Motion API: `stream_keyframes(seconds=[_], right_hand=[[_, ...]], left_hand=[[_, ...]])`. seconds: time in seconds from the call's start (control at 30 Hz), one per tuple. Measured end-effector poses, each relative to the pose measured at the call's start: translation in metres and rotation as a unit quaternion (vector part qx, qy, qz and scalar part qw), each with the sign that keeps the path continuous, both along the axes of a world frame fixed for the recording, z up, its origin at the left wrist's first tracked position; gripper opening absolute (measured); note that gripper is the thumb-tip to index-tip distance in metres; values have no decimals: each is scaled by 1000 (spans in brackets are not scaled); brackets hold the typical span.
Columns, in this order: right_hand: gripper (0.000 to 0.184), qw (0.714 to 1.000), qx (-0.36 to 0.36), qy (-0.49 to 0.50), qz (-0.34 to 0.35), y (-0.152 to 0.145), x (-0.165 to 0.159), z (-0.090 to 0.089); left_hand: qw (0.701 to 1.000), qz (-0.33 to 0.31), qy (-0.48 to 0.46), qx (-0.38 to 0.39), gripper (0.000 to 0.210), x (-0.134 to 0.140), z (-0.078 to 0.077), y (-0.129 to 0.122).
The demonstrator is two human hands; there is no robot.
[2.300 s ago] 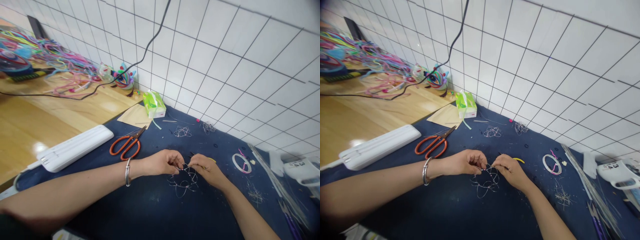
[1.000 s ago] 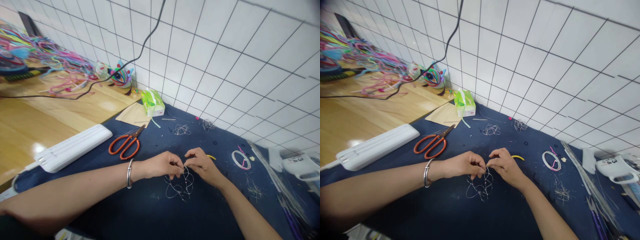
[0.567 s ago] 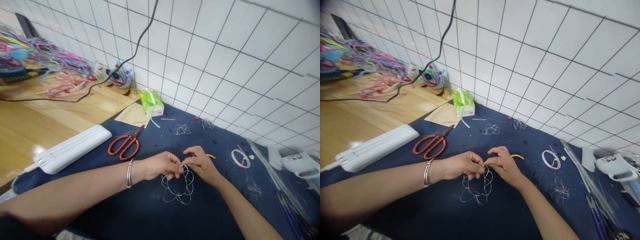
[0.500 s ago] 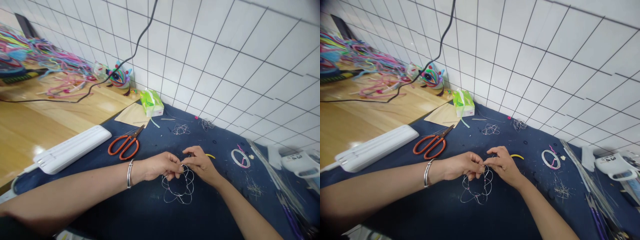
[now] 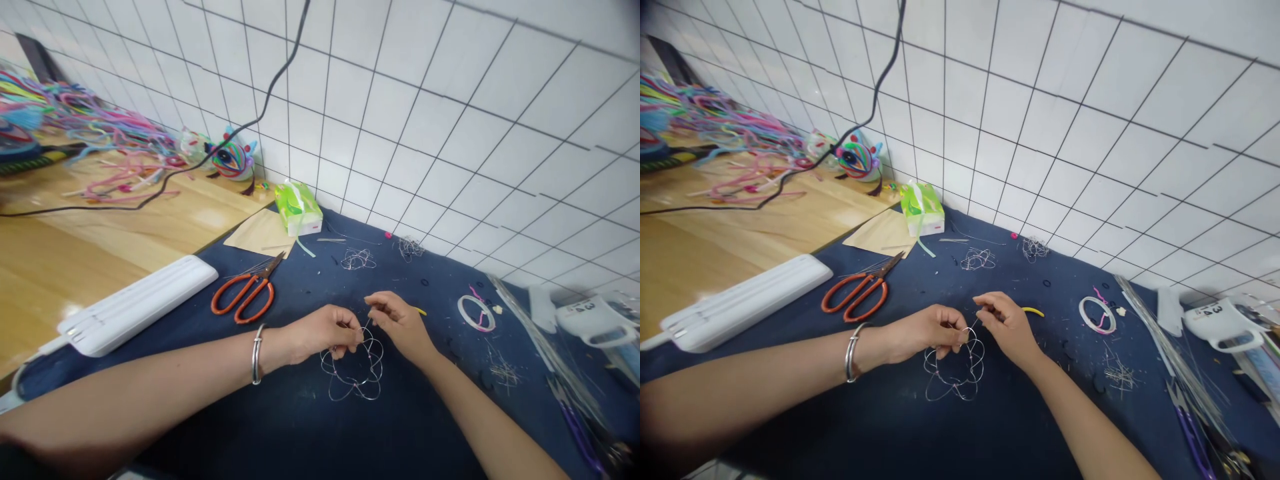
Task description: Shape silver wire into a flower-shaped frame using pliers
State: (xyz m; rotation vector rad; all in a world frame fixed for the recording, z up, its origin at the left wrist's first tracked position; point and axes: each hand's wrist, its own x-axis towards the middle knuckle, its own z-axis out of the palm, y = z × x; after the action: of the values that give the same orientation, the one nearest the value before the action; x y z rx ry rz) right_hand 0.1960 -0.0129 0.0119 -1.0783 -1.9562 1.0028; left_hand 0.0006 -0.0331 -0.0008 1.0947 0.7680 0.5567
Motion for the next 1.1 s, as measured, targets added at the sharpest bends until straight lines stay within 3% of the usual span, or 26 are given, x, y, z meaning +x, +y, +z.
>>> stream_keyframes(seconds=[0.1,0.23,0.33,0.4,0.43,0.5,0.6,0.7,0.83,0.9,0.97,1.03,1.1], right_hand=[[21,997,-61,51,1,-1,-2,-2],[21,993,-85,81,5,-3,-5,-2],[29,997,-59,50,-9,1,-1,1],[34,998,7,-43,-43,5,7,2],[34,989,59,-117,-69,7,13,1],[41,942,151,-285,-98,10,26,-3],[51,867,198,-445,-104,9,43,-16],[43,827,232,-504,-91,6,53,-28],[35,806,275,-519,-72,5,58,-33],[33,809,285,-509,-71,7,60,-34],[32,830,276,-479,-72,9,63,-34],[31,871,246,-418,-81,11,64,-31],[31,926,172,-318,-106,9,62,-22]], left_hand=[[1000,-15,16,1,14,1,-2,1],[999,-29,22,2,13,2,-1,1],[1000,-21,18,0,12,2,0,1],[1000,5,17,0,14,2,1,2],[1000,23,17,2,15,1,1,3],[998,58,18,6,17,-2,0,5],[995,95,22,9,18,-7,-1,10],[994,107,18,6,18,-10,-2,14],[994,112,0,-7,19,-13,-3,17],[993,113,-4,-16,19,-14,-3,18],[993,113,-8,-19,19,-14,-3,18],[993,115,-13,-18,17,-14,-3,19],[993,120,-16,-17,17,-14,-3,18]])
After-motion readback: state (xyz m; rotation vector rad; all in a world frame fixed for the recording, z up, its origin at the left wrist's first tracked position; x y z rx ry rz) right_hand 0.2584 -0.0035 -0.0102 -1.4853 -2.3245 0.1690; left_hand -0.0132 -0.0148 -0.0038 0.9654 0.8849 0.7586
